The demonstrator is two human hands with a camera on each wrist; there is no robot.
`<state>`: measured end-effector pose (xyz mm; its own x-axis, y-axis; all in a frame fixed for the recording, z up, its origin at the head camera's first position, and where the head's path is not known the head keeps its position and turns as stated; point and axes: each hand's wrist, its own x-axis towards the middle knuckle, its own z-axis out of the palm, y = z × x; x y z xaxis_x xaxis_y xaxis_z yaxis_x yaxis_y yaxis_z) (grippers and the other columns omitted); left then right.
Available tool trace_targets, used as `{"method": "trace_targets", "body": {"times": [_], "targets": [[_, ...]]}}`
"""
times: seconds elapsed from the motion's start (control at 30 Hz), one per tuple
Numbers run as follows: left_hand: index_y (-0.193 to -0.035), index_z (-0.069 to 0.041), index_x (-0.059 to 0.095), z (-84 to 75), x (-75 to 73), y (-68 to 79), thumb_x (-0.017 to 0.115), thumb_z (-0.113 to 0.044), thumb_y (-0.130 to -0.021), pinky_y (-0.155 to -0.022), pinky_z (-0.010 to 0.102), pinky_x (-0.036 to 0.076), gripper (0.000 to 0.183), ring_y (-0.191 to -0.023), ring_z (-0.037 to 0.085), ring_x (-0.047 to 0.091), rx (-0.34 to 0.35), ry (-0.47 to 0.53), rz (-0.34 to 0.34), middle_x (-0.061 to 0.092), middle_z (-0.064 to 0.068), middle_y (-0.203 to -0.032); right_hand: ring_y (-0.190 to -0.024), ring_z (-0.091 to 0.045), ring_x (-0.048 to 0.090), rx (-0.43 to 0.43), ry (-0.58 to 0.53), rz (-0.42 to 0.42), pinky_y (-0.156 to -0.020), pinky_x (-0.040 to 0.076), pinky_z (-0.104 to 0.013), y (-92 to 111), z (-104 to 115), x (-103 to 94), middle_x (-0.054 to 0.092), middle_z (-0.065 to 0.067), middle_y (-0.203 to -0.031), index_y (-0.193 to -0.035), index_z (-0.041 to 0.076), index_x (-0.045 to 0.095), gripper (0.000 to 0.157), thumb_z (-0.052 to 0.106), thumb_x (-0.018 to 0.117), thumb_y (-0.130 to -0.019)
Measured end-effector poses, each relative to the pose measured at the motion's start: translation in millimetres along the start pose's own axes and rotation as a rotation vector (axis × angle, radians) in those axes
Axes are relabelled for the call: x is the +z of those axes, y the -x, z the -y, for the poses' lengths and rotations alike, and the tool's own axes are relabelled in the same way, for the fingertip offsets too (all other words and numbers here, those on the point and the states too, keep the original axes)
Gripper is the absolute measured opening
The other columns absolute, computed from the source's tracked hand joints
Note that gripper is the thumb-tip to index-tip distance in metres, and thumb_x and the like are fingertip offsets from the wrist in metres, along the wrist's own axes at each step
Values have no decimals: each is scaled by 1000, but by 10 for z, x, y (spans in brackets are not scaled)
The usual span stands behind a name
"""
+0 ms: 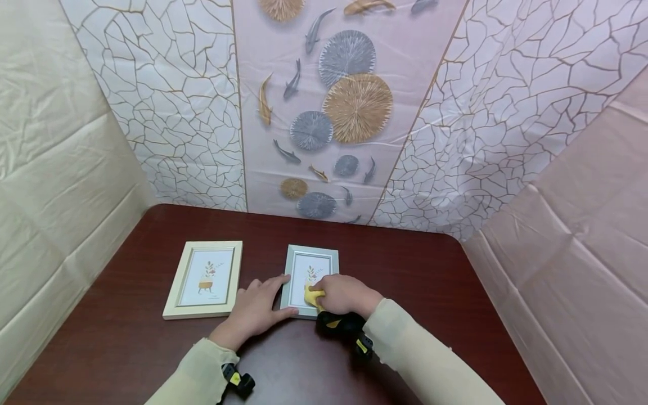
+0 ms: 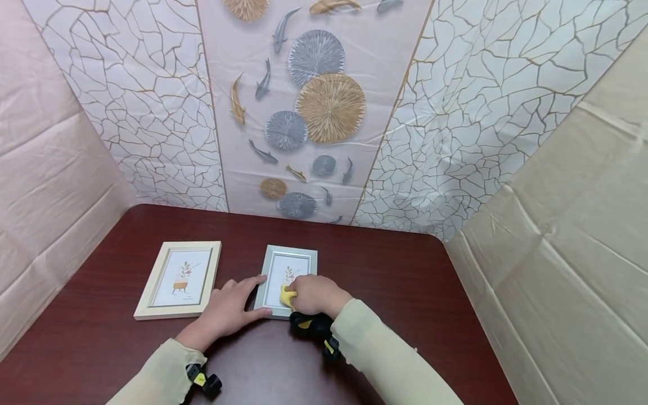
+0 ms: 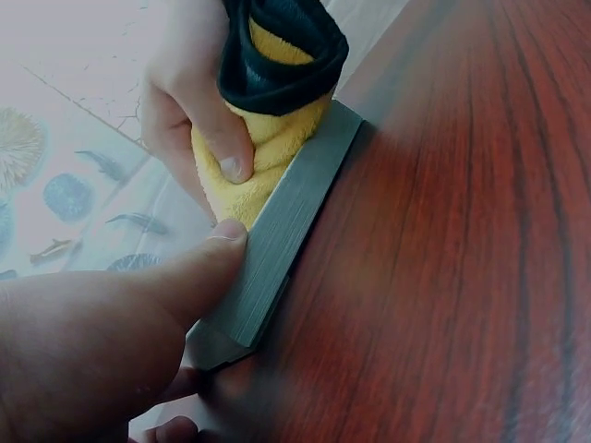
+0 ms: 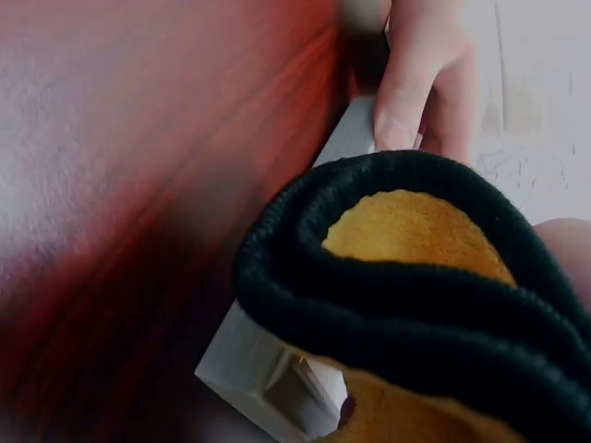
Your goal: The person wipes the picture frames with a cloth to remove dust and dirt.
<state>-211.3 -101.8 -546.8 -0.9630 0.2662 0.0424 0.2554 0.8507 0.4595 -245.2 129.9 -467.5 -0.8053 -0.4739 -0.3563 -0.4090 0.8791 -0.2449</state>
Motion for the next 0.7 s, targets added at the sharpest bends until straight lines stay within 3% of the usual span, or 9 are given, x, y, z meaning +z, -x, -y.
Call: {"method": "trace_targets", "body": {"times": [0.1, 0.33, 0.57, 0.7], "targets": [[-161, -27, 58, 0, -1, -2, 78, -73, -91, -81, 46, 43, 86, -108, 25, 58, 1, 0, 4, 61, -3, -158, -76, -17, 56, -7, -14, 5, -75, 48, -34, 38, 22, 7, 66, 2, -97, -141, 13, 77, 40, 18, 69, -103], [-161, -27, 57, -6, 4, 2, 79, -72, -91, -81, 45, 42, 86, -108, 25, 57, -9, 0, 6, 60, -3, -158, -66, -14, 51, -61, -66, 31, -69, 46, -32, 92, 45, 7, 57, 2, -75, -107, 15, 82, 14, 15, 69, -102], [-161, -25, 58, -19, -3, 5, 79, -70, -92, -80, 46, 43, 86, -106, 25, 58, 4, 3, -12, 61, -3, -158, -63, -13, 48, -122, -74, 39, -68, 45, -31, 84, 23, 7, 53, 4, -70, -94, 17, 79, 14, 9, 68, -99], [-161, -25, 58, -18, -6, 6, 79, -70, -92, -80, 46, 43, 86, -106, 26, 58, 3, 2, -12, 61, -3, -158, -64, -12, 48, -128, -96, 53, -68, 44, -30, 62, 11, -3, 53, 5, -70, -94, 17, 79, 14, 9, 68, -99]]}}
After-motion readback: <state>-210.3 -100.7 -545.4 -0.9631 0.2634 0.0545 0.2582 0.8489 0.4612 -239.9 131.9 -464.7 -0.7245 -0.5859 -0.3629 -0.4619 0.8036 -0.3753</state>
